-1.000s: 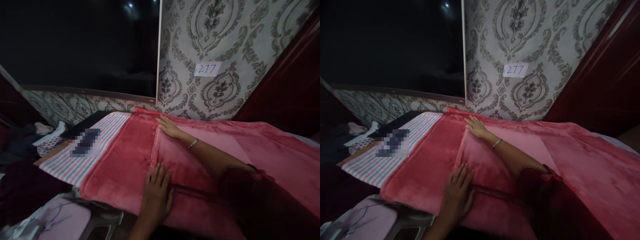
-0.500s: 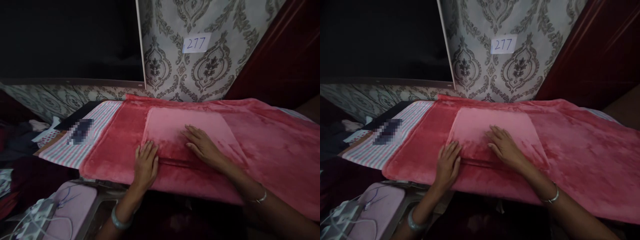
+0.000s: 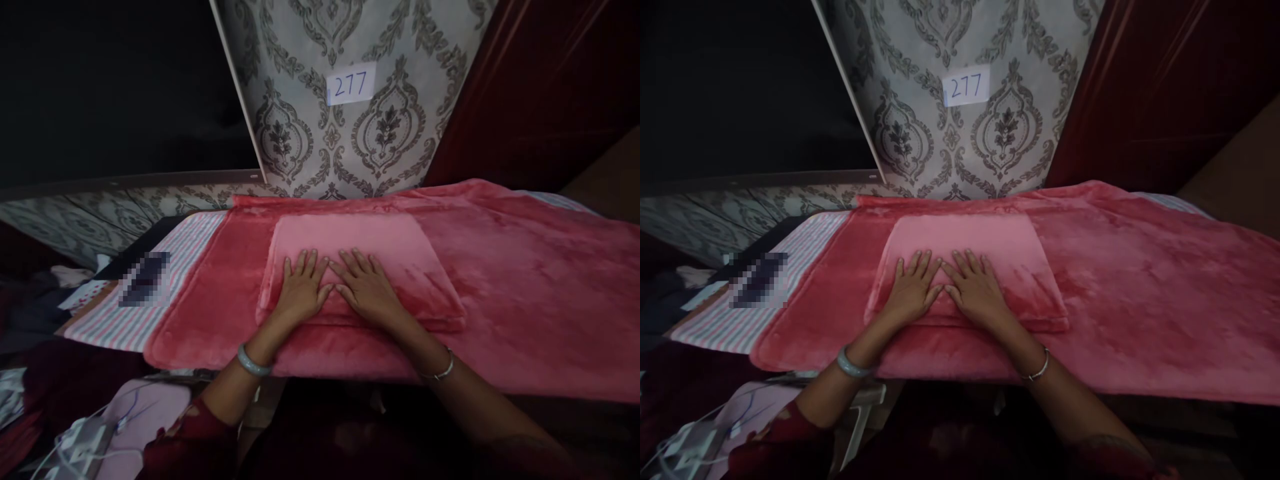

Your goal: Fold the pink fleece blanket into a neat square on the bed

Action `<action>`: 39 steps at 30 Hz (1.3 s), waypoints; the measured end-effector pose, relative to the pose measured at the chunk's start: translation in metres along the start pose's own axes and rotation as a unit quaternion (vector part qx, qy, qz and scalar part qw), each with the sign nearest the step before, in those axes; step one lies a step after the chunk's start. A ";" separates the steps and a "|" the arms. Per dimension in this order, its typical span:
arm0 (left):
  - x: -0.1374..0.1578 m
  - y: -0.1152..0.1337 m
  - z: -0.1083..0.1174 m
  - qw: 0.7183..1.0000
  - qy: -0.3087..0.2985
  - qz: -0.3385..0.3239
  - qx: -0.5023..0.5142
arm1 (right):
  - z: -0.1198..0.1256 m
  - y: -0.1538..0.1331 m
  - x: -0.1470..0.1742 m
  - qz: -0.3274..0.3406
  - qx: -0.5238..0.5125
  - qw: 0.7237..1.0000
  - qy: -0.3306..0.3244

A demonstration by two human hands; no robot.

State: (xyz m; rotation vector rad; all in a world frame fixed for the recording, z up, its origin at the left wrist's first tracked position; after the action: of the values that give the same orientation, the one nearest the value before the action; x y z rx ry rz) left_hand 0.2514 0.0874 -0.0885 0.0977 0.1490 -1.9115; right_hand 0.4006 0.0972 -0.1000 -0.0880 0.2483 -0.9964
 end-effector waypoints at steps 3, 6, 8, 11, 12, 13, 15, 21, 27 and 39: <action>0.001 -0.002 0.003 1.000 -0.009 0.002 -0.004 | 0.005 0.002 0.001 0.002 -0.009 1.000 -0.008; 0.004 -0.009 0.012 1.000 -0.024 0.006 -0.006 | 0.013 0.019 0.009 -0.006 -0.016 1.000 -0.013; 0.009 -0.021 0.017 0.999 -0.023 0.024 -0.012 | 0.017 0.042 0.022 -0.031 -0.011 0.999 -0.003; 0.021 -0.047 0.016 0.997 -0.015 0.071 -0.006 | 0.020 0.085 0.051 -0.081 0.002 0.996 0.031; 0.025 -0.056 0.013 0.996 -0.009 0.084 0.004 | 0.019 0.098 0.061 -0.097 0.003 0.994 0.044; 0.029 -0.064 0.010 0.996 -0.001 0.090 0.019 | 0.018 0.110 0.071 -0.109 0.000 0.992 0.058; 0.035 -0.075 0.001 0.994 0.020 0.086 0.063 | 0.014 0.125 0.087 -0.114 -0.022 0.990 0.082; 0.041 -0.085 -0.020 0.983 0.076 0.055 0.156 | 0.004 0.132 0.102 -0.089 -0.107 0.981 0.138; 0.047 -0.086 -0.018 0.979 0.096 0.046 0.172 | 0.007 0.130 0.111 -0.085 -0.124 0.976 0.156; 0.109 -0.087 -0.003 0.989 0.070 -0.044 0.120 | 0.017 0.111 0.149 -0.028 -0.088 0.987 0.133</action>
State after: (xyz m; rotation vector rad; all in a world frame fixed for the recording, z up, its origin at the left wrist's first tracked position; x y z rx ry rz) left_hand 0.1328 0.0151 -0.1018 0.3936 0.0180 -2.0040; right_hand 0.5729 0.0314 -0.1293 -0.1238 0.5810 -1.0410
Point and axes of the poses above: each hand's wrist, its own x-axis away from the middle knuckle, its own z-axis out of the back of the hand, y = z × x, the point moved 5 cm from there along -x, towards the middle knuckle, and after that the axes turned 6 degrees about -y, right-handed, at the moved point
